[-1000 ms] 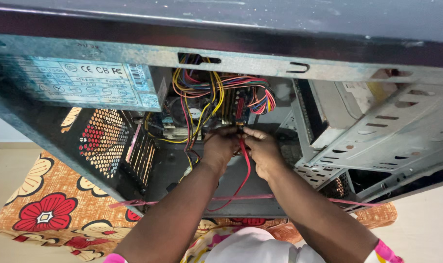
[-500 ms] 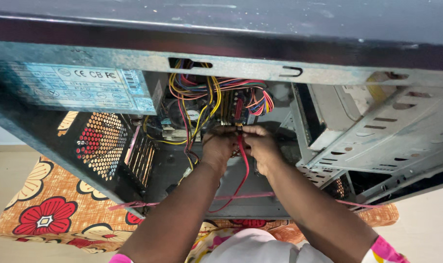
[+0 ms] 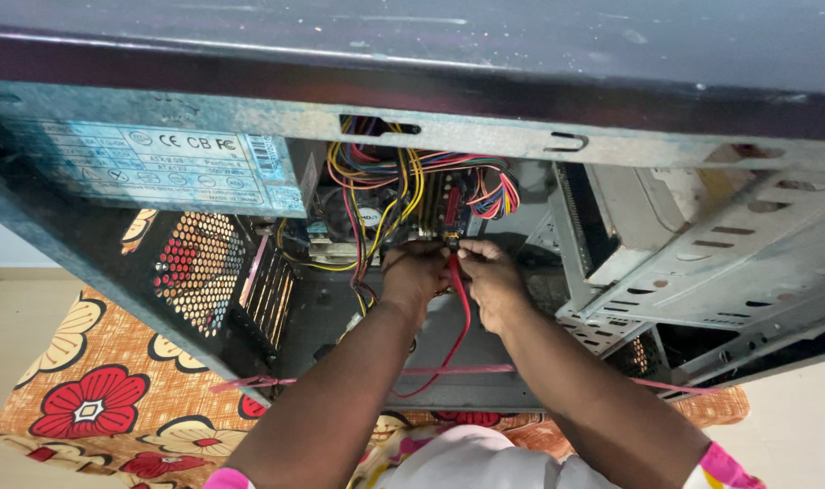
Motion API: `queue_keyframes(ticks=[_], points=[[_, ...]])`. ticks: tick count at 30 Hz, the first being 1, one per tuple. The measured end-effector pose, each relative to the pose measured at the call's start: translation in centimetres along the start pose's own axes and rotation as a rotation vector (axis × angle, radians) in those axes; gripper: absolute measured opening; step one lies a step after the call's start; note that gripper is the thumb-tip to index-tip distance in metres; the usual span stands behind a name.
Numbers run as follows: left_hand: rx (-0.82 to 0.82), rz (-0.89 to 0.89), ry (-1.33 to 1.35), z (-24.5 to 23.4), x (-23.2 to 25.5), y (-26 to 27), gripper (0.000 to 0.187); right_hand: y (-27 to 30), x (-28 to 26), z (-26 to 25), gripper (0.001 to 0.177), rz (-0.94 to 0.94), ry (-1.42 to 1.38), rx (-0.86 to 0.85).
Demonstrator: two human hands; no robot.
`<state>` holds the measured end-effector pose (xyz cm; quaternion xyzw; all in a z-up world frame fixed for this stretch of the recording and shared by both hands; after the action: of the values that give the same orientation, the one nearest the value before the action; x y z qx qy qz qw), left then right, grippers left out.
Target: The person handles a white power adapter and places it into a cardboard box, then works inside an open desktop computer case, repeatedly connecting and disconnecting internal power cables to the motherboard.
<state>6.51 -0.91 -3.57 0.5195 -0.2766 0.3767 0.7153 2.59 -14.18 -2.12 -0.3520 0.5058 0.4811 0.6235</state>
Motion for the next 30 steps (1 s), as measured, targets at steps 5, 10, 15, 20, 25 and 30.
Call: queue_keyframes(ticks=[5, 10, 15, 20, 25, 30], points=[[-0.072, -0.032, -0.171, 0.5, 0.3, -1.3, 0.02, 0.4, -1.0, 0.4, 0.022, 0.04, 0.039, 0.016], [0.036, -0.015, -0.08, 0.2, 0.5, -0.3, 0.015, 0.2, -1.0, 0.7, 0.021, -0.013, -0.042, -0.003], [0.052, -0.012, -0.078, 0.4, 1.4, 1.6, 0.016, -0.1, -0.8, 0.6, 0.019, -0.026, -0.045, -0.031], [-0.012, -0.011, -0.054, 0.5, 1.4, 1.6, 0.018, -0.3, -0.8, 0.4, 0.016, -0.012, -0.021, -0.032], [0.025, -0.012, -0.128, 0.5, 1.0, 0.7, 0.019, -0.1, -1.0, 0.4, 0.013, -0.028, -0.026, -0.019], [0.022, -0.035, -0.118, 0.4, 1.2, 0.8, 0.018, 0.1, -1.2, 0.6, 0.017, -0.006, -0.054, -0.044]])
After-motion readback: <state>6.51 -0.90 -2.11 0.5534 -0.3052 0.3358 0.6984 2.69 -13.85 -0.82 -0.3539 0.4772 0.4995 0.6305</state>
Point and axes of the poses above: each hand's wrist, its own y-axis away from the middle knuckle, its own z-axis out of the palm, x = y × z, the point moved 4 cm from there along -y, towards the middle knuckle, and after that the axes turned 14 degrees about -z, right-handed, at the moved point
